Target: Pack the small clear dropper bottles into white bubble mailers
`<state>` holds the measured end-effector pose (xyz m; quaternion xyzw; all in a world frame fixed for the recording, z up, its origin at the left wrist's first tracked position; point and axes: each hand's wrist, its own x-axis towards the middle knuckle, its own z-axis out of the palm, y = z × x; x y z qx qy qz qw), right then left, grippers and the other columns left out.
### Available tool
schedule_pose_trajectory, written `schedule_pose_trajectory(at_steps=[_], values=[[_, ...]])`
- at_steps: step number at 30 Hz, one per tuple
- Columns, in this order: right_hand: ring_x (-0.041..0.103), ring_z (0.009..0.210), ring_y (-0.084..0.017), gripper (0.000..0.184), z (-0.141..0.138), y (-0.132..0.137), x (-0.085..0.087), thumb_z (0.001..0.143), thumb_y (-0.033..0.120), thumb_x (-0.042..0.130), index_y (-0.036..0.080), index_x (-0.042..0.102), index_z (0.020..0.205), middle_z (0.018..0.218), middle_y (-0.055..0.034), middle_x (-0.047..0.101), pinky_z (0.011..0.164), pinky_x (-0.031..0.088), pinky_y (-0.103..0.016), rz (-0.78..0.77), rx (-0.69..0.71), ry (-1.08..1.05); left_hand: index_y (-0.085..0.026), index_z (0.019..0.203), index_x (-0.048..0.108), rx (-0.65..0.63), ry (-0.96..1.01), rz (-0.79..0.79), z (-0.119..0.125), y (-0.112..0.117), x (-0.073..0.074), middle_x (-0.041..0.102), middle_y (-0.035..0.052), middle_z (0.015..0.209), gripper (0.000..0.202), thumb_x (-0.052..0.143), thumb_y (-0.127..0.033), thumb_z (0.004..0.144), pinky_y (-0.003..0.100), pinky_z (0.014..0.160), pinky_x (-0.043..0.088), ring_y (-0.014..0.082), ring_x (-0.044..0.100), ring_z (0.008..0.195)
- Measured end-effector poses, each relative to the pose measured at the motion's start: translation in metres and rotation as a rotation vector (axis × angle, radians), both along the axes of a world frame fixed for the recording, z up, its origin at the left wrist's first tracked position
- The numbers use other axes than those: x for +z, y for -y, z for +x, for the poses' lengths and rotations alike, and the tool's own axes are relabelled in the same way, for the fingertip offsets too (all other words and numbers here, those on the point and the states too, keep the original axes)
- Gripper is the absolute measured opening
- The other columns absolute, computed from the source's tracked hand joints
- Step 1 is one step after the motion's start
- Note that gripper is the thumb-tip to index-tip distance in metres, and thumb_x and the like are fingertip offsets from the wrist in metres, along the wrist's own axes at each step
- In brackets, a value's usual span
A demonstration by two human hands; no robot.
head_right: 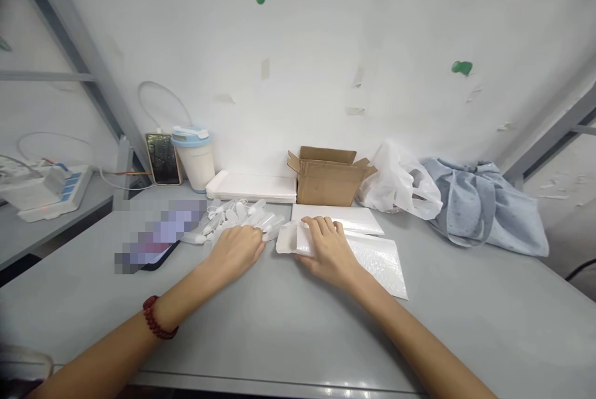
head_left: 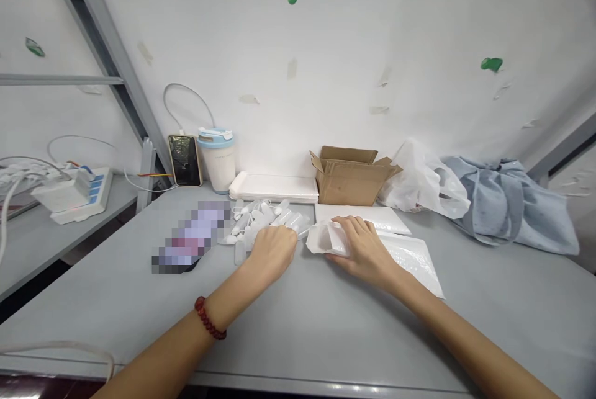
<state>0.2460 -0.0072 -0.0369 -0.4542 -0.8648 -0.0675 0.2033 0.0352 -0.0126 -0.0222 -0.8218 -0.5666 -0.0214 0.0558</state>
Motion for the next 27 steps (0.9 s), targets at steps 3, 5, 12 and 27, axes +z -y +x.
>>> schedule_pose_trajectory(at_steps=[3, 5, 12, 27], values=[[0.049, 0.098, -0.030, 0.052, 0.000, 0.000, -0.003, 0.075, 0.040, 0.059, 0.019, 0.040, 0.118, 0.109, -0.0125, 0.055, 0.080, 0.037, -0.042, -0.004, -0.002, 0.011, -0.011, 0.083, 0.064, 0.043, 0.023, 0.020, 0.002, 0.002, 0.001, 0.067, 0.0175, 0.078, 0.025, 0.041, -0.019, 0.085, 0.035, 0.055, 0.045, 0.0305, 0.065, 0.071], [0.048, 0.099, -0.030, 0.054, 0.000, -0.001, -0.004, 0.074, 0.041, 0.060, 0.018, 0.040, 0.119, 0.110, -0.0126, 0.055, 0.081, 0.037, -0.043, -0.007, -0.005, 0.017, -0.011, 0.081, 0.064, 0.076, 0.040, 0.012, 0.004, 0.004, 0.002, 0.067, 0.0182, 0.077, 0.028, 0.040, -0.024, 0.086, 0.036, 0.055, 0.045, 0.0314, 0.065, 0.071], [0.045, 0.100, -0.029, 0.057, 0.001, 0.002, 0.002, 0.074, 0.039, 0.062, 0.016, 0.040, 0.121, 0.111, -0.0133, 0.053, 0.081, 0.035, -0.041, 0.006, -0.003, 0.090, -0.013, 0.070, 0.062, 0.117, 0.050, -0.109, 0.007, 0.003, 0.001, 0.064, 0.0149, 0.071, 0.022, 0.041, -0.014, 0.078, 0.030, 0.051, 0.038, 0.0278, 0.063, 0.068], [0.044, 0.097, -0.030, 0.053, 0.007, -0.001, 0.006, 0.071, 0.026, 0.058, 0.013, 0.042, 0.120, 0.110, -0.0142, 0.053, 0.077, 0.035, -0.039, 0.026, -0.031, 0.160, -0.019, 0.068, 0.049, 0.047, 0.828, -0.336, -0.012, 0.005, 0.029, 0.061, -0.0017, 0.066, 0.018, 0.045, -0.034, 0.076, 0.023, 0.041, 0.038, 0.0084, 0.047, 0.035]])
